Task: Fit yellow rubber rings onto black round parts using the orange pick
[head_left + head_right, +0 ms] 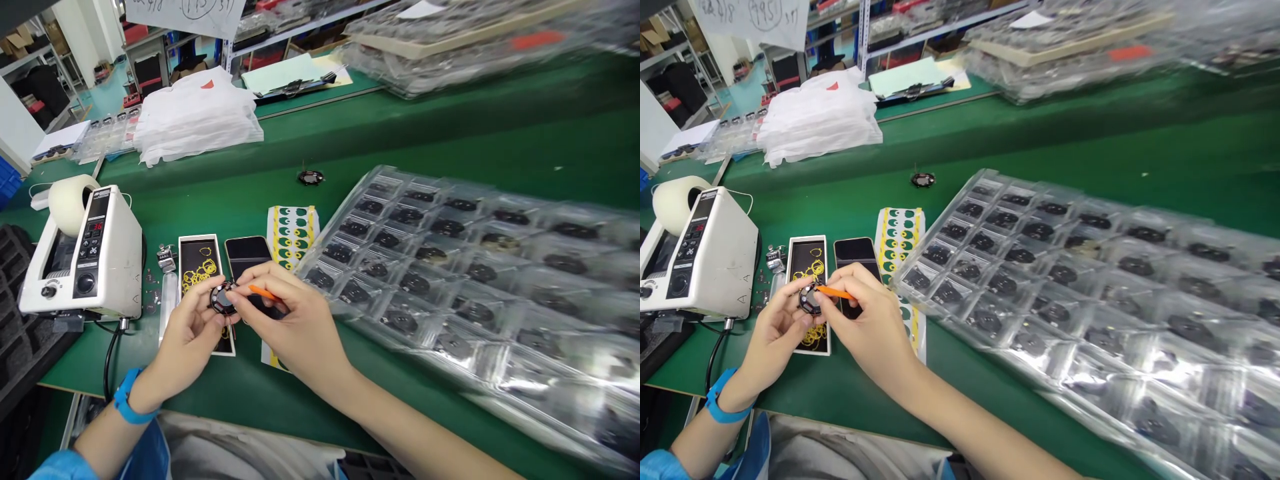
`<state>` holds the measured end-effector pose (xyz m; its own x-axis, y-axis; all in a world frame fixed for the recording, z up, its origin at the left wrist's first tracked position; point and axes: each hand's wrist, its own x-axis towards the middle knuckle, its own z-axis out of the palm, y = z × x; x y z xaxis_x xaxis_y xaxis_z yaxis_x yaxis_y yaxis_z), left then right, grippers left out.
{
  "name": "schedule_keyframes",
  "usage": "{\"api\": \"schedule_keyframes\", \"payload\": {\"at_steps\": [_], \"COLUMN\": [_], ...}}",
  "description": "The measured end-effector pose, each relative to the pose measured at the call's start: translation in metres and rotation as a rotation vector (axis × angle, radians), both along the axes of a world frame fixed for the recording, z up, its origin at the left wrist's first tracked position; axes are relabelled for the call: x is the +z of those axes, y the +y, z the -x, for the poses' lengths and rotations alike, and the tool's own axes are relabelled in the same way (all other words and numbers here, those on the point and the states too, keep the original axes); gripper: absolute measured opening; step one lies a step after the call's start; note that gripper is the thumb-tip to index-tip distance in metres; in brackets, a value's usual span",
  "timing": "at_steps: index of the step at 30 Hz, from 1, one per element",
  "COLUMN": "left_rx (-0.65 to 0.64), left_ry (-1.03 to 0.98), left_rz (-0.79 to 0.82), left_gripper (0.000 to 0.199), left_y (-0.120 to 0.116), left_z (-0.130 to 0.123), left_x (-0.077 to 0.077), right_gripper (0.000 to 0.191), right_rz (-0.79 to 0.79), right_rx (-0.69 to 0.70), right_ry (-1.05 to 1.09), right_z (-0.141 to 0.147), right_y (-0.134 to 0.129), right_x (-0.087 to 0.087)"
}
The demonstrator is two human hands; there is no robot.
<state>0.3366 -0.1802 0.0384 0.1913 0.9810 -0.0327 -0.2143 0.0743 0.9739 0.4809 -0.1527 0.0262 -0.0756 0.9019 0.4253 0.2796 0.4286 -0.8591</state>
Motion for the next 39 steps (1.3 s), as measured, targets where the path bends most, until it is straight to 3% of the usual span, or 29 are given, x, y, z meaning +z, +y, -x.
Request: {"api": "schedule_keyframes", "payload": {"at_steps": [7,10,14,18,24,28,32,35,39], "left_rx": [0.236,0.277,0.265,0.261,0.24,0.222,0.214,0.265,0.275], "left_ry": [0.111,0.133,0.102,0.078,0.08,0.13,0.366,0.487,0.346], "left_rz": [-0.004,-0.009,0.011,0.021,0.056,0.044,-0.149,-0.297,-0.068], "left_gripper": [0.029,0.029,0.034,0.037,0.041,0.034,0.01,0.004,0.015], "left_y": [0.001,0.002,0.002,0.002,0.001,0.002,0.005,0.007,0.009], "left_z": [-0.006,-0.008,-0.008,-0.007,-0.008,-0.006,0.0,0.005,0.006], "left_x": [-0.004,-0.004,-0.002,0.0,-0.001,-0.005,-0.006,-0.002,0.003], "right_gripper": [0.013,0.011,0.008,0.005,0.019,0.023,0.014,0.012,0.011], "right_rz": [-0.212,-0.266,-0.151,-0.023,0.061,0.046,-0.179,-0.418,-0.807], "right_rx": [-0.068,-0.081,-0.096,0.036,0.197,0.208,0.178,0.08,-0.066], "right_ry": [-0.13,-0.156,-0.083,-0.042,0.017,-0.001,-0.098,-0.172,-0.319], "right_z": [0.005,0.006,0.006,0.005,0.001,-0.001,-0.003,-0.003,-0.002], "right_y": [-0.007,-0.009,-0.006,-0.001,0.005,0.008,0.008,0.001,-0.012], "right_x": [-0.005,-0.007,-0.007,-0.005,-0.001,-0.001,-0.001,0.0,-0.002]}}
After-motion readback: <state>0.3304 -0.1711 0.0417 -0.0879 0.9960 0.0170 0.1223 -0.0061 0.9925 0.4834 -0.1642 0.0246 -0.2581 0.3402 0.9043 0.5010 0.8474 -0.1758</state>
